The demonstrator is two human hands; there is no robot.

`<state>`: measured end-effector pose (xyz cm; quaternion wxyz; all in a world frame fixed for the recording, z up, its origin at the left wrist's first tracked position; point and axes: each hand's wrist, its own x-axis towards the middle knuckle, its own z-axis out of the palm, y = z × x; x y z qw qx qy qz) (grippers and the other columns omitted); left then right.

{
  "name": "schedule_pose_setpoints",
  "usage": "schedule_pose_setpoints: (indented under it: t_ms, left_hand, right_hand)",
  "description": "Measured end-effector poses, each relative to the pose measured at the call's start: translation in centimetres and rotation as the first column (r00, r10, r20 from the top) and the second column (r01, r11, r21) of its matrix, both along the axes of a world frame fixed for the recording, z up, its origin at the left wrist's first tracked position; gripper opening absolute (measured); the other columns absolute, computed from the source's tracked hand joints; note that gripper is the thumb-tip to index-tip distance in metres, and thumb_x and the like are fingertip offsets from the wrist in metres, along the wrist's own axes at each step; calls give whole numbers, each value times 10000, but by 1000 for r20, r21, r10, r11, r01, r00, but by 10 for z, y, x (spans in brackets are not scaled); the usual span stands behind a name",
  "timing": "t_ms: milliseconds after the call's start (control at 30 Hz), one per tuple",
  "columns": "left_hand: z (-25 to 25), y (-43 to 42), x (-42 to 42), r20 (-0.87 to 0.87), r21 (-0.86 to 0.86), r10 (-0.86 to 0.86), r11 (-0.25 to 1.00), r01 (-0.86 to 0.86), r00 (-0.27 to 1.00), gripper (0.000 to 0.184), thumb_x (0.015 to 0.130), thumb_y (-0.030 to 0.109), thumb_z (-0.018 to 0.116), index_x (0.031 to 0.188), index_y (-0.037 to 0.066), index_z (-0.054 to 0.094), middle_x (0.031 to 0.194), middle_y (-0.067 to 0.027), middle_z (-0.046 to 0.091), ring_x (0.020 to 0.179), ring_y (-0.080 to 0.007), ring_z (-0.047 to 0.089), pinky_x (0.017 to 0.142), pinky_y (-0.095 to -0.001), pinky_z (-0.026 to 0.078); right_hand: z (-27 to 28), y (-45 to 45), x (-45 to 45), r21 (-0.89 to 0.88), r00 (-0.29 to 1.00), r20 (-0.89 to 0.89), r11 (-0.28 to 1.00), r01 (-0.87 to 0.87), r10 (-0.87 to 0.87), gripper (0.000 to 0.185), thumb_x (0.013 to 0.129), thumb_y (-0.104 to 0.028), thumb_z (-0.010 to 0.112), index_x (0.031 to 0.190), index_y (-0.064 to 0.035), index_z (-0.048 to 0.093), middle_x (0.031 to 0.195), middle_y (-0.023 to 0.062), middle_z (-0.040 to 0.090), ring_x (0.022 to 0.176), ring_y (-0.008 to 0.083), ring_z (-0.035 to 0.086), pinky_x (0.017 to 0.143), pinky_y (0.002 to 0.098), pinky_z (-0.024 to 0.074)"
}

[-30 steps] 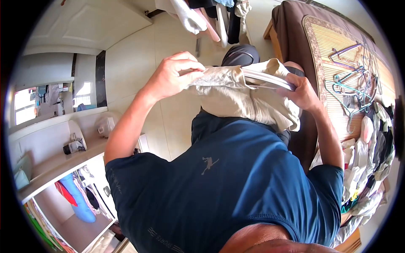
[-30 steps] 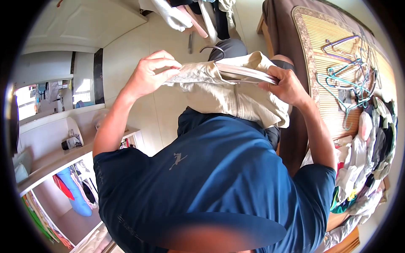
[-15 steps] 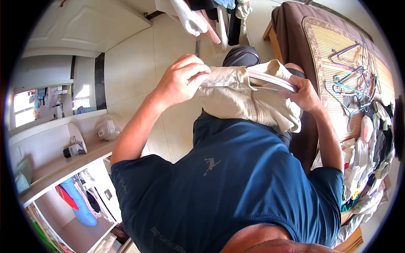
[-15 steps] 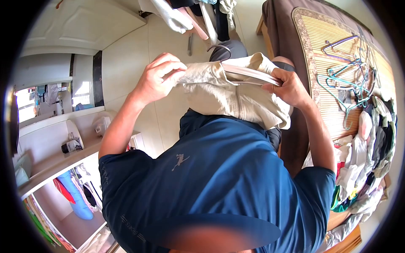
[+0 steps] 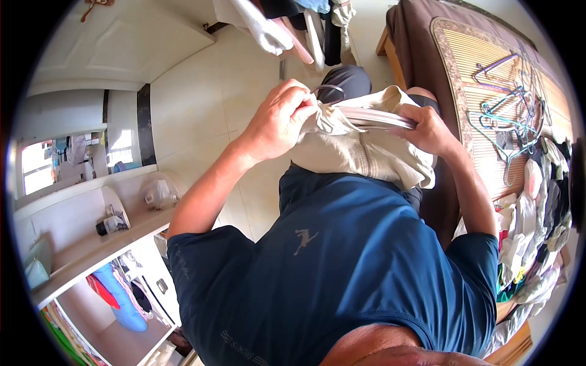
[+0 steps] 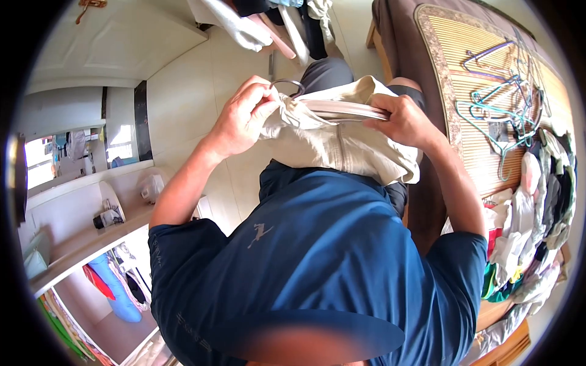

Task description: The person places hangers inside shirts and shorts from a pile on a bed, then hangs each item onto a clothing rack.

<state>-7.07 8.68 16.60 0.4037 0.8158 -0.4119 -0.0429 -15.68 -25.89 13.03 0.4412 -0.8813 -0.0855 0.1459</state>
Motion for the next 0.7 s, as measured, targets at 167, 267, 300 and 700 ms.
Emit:
schedule_pose_setpoints:
  t_ms: [167,267,300,700]
  left_hand:
    - [-4,-8,-4,-254,-121,17,991,-50,967,40,1037,-12,621,1074,-3,612,1043,-49,608,948,-139,612,859,-307,533]
    - [-12,-10,-5,-380,-183,21,978,-97,925,150,1034,2,652,1184,0,644,1112,-38,643,1006,-108,631,911,-277,544]
    - [-10,-11,-5,-380,-183,18,978,-94,925,150,1034,2,652,1184,0,644,1112,-38,643,1006,-108,631,911,-277,544]
    - [-19,-22,-4,-673,-231,-52,962,-144,738,117,976,-18,729,1088,-38,758,1046,-43,763,911,-54,673,802,-216,545]
  right_hand:
    - [1,2,2,34,999,-29,999,16,-15,207,862,-107,855,976,-12,711,717,20,606,669,98,553,629,320,459]
    - [0,2,4,33,1000,-13,999,1,-1,193,866,-100,849,961,-14,706,713,18,600,666,94,542,625,318,449]
    - [1,2,4,33,1000,-13,999,4,-3,193,866,-100,849,961,-14,706,713,18,600,666,94,542,625,318,449]
    - [6,3,9,-127,995,86,991,-48,59,358,805,-230,887,1025,-25,692,843,191,713,825,378,695,705,444,523]
